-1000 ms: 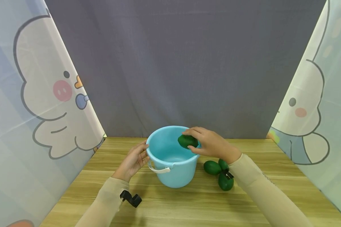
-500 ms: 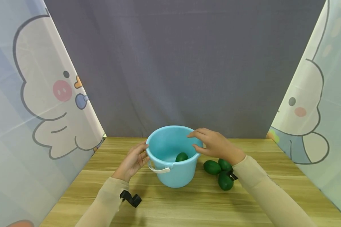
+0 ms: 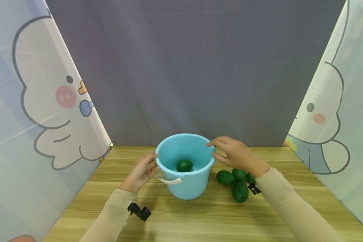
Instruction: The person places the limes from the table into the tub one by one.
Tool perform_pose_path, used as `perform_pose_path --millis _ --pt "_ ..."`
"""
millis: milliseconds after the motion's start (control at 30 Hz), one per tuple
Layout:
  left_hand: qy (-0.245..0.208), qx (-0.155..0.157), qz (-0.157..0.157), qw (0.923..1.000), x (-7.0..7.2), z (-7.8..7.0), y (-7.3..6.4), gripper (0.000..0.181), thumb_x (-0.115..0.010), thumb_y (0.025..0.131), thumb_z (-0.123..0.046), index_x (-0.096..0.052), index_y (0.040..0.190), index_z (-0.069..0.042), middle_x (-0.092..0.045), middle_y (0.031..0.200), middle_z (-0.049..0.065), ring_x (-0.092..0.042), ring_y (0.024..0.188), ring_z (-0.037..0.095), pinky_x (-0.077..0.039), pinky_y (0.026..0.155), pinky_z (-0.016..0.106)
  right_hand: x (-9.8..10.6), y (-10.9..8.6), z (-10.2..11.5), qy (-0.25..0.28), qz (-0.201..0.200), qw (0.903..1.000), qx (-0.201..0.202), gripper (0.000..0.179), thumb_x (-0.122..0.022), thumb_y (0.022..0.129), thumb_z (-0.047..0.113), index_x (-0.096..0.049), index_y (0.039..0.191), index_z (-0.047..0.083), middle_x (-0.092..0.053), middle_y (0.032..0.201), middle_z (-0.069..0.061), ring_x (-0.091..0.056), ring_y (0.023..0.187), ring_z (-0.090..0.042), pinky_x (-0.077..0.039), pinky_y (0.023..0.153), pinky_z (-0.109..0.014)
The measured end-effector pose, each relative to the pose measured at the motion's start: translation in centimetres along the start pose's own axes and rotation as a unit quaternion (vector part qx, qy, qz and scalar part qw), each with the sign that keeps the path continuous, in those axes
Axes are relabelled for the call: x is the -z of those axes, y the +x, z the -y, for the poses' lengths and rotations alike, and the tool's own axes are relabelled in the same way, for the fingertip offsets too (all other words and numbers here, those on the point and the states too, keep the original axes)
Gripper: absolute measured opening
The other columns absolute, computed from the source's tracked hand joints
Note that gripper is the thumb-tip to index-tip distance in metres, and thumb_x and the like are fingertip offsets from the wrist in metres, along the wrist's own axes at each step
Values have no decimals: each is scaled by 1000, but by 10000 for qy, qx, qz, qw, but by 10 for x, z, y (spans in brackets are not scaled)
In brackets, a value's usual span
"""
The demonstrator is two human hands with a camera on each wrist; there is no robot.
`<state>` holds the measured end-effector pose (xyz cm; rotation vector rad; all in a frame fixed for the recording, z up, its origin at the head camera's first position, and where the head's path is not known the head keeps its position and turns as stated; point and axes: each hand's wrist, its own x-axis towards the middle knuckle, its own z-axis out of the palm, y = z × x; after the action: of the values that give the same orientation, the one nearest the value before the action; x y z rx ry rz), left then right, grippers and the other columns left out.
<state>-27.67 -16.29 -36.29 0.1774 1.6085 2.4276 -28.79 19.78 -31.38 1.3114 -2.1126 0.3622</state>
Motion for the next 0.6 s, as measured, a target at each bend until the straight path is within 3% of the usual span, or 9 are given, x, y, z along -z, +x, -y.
perform_pose_path --millis 300,600 --pt "-121 -30 34 9999 0 1 2 50 -50 102 -10 -36 148 3 -52 105 6 -60 74 7 -56 64 14 8 -9 -1 -97 43 9999 -78 38 -78 84 10 -67 120 5 -68 112 -5 -65 100 -20 -61 74 -35" --pt "-124 -52 12 9999 0 2 2 49 -50 102 -9 -37 147 3 -53 104 5 -61 72 6 -56 63 14 13 -25 -2 -144 206 9995 -201 32 -68 95 22 -67 123 6 -67 115 -3 -65 100 -21 -61 76 -37"
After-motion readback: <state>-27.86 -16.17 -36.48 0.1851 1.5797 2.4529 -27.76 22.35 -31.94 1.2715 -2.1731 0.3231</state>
